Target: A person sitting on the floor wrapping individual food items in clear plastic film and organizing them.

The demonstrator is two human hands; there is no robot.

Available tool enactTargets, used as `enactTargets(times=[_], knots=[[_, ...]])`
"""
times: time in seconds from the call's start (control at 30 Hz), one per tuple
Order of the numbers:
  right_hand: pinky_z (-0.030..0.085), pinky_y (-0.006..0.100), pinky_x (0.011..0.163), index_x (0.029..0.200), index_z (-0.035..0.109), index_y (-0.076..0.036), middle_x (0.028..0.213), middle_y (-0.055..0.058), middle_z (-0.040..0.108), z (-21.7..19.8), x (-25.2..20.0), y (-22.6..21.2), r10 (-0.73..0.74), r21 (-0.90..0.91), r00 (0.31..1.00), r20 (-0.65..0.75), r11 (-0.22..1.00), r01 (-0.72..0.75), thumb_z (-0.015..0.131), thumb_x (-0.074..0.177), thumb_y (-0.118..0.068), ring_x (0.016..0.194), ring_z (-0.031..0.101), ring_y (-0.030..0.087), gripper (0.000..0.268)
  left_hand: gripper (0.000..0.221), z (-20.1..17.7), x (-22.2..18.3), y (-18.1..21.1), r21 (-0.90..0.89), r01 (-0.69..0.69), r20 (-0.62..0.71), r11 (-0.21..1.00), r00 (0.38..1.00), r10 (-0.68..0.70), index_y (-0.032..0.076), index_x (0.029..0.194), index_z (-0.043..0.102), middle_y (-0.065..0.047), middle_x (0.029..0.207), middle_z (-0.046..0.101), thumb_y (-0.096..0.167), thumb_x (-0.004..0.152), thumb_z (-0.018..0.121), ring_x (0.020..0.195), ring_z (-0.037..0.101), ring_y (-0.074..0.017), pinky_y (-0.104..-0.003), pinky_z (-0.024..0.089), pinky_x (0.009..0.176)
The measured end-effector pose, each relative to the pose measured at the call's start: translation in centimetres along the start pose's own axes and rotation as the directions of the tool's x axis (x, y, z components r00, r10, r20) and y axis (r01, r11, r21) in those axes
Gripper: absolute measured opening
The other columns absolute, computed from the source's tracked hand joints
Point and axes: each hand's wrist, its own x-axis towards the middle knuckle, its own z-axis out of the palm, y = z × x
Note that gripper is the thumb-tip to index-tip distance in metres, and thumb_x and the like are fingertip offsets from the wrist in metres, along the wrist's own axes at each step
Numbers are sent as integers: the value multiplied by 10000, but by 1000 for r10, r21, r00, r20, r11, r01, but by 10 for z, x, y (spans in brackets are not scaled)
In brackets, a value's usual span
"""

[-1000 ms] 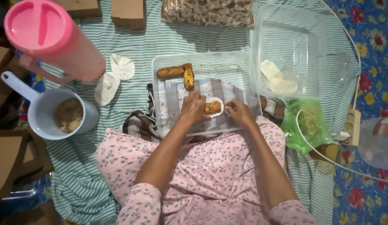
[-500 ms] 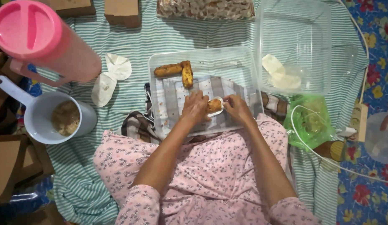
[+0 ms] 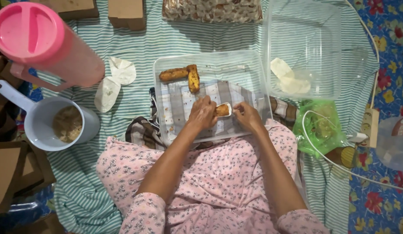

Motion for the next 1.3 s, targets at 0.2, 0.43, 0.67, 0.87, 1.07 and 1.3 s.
enactTargets(times=[0.2, 0.43, 0.67, 0.87, 1.07, 1.3], knots=[[570, 466, 829, 1107, 738, -128, 1000, 154, 755, -1, 4, 13, -188, -26, 967, -174, 982, 187, 699, 944, -196, 932, 728, 354, 181, 374, -2, -2, 1, -2, 5, 1, 1000, 1000, -5, 91, 976, 656, -109, 939, 571, 356, 742, 779, 922, 635, -346, -481, 507, 846], [523, 420, 898, 1169, 626, -85, 1059, 83, 550, -41, -23, 29, -486, -363, 707, -514, 870, 334, 782, 841, -124, 985, 630, 321, 365, 381, 7, -1, -4, -85, -52, -80, 995, 996, 45, 85, 952, 669, -134, 911, 581, 388, 737, 754, 895, 632, -361, -465, 519, 826], [528, 514, 875, 1154, 547, -5, 1071, 181, 526, -47, -38, 32, -313, -301, 792, -524, 938, 172, 863, 773, -154, 993, 632, 441, 517, 333, -20, 0, 7, -64, -40, -114, 997, 993, 32, 78, 977, 685, -125, 928, 585, 304, 760, 797, 921, 626, -348, -454, 523, 827], [524, 439, 866, 917, 644, -109, 1030, 103, 543, -46, -35, 45, -322, -366, 787, -527, 921, 132, 834, 797, -166, 970, 638, 370, 232, 414, -11, 2, -3, -33, -15, -54, 999, 998, 14, 117, 1049, 690, -93, 1005, 584, 315, 724, 852, 985, 607, -330, -457, 519, 841], [528, 366, 795, 977, 641, -88, 948, 102, 603, -50, -45, 30, -227, -3, 764, -604, 959, 282, 753, 940, -129, 904, 659, 300, 125, 447, -44, 1, 13, -51, -32, -120, 998, 992, 26, 133, 1038, 670, -81, 1050, 575, 436, 754, 835, 1017, 609, -323, -496, 488, 894], [638, 222, 797, 1070, 512, -213, 1192, 33, 688, -38, -53, 23, 79, 933, 938, -337, 160, 321, 597, 1055, -237, 1008, 740, 181, 90, 536, -92, -10, 41, -344, -121, -236, 931, 971, 39, 152, 1295, 620, -113, 1174, 579, 80, 792, 790, 940, 700, -373, -450, 588, 841]])
